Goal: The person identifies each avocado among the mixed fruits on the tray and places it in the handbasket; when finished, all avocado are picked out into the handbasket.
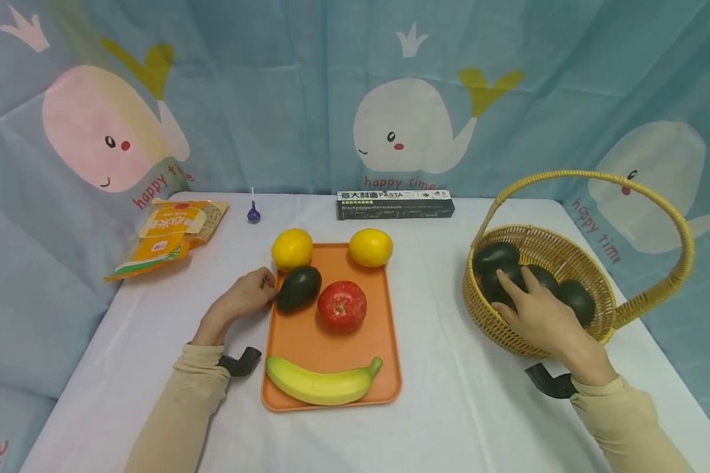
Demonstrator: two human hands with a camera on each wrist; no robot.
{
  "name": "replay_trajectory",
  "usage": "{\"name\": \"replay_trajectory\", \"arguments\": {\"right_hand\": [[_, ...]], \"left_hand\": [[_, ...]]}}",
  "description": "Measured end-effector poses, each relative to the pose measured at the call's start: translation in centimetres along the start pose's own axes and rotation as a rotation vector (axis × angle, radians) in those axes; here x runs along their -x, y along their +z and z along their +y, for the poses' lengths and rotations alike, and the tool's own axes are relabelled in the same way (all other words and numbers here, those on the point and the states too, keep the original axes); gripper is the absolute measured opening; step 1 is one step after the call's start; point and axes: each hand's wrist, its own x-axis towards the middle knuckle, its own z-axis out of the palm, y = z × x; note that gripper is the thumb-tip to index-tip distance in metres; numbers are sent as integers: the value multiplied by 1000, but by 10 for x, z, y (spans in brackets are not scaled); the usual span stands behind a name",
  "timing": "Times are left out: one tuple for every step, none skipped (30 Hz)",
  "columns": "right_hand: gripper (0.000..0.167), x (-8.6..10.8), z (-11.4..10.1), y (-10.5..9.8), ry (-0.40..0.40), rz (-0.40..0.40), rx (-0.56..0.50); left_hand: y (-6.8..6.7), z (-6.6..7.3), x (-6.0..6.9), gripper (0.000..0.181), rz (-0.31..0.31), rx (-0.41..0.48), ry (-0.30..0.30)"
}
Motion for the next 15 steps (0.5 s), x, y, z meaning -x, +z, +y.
{"name": "replay_trajectory", "arguments": {"right_hand": [[65, -1, 0, 0, 0, -24, 4], [65, 0, 0, 0, -1, -41, 6], [64, 0, 0, 1, -4, -49, 6], [64, 1, 0, 1, -7, -51, 8], [64, 2, 1, 1, -10, -48, 10], [63, 3, 1, 1, -8, -44, 11], [62, 3, 1, 1, -7, -38, 12], [62, 4, 1, 1, -9, -29, 14], [61, 5, 0, 0, -11, -15, 14], [59, 5, -1, -1, -19, 9, 13], [58, 6, -4, -2, -27, 36, 6], [56, 7, -8, -5, -41, 69, -6], [54, 7, -13, -7, -63, 112, -13], [52, 7, -19, -10, -91, 155, -21], [50, 6, -27, -12, -126, 204, -37]], "left_hand": [[0, 0, 0, 20, -3, 2, -3], [1, 1, 0, 20, -7, 3, -6], [1, 1, 0, 20, -10, 6, -9], [1, 1, 0, 20, -12, 7, -12], [1, 2, 0, 20, -12, 8, -13], [1, 2, 1, 19, -11, 9, -15], [1, 2, 1, 19, -10, 8, -15], [0, 2, 1, 19, -7, 9, -14], [0, 2, 1, 19, -4, 8, -11], [0, 1, 1, 18, -2, 6, -8], [0, 1, 0, 18, -2, 5, -5], [-1, 0, 0, 18, -1, 2, -2], [-1, 0, 0, 19, -1, 1, 1], [-1, -1, 0, 19, -3, 2, 1], [-1, -1, 0, 19, -4, 3, 0]]}}
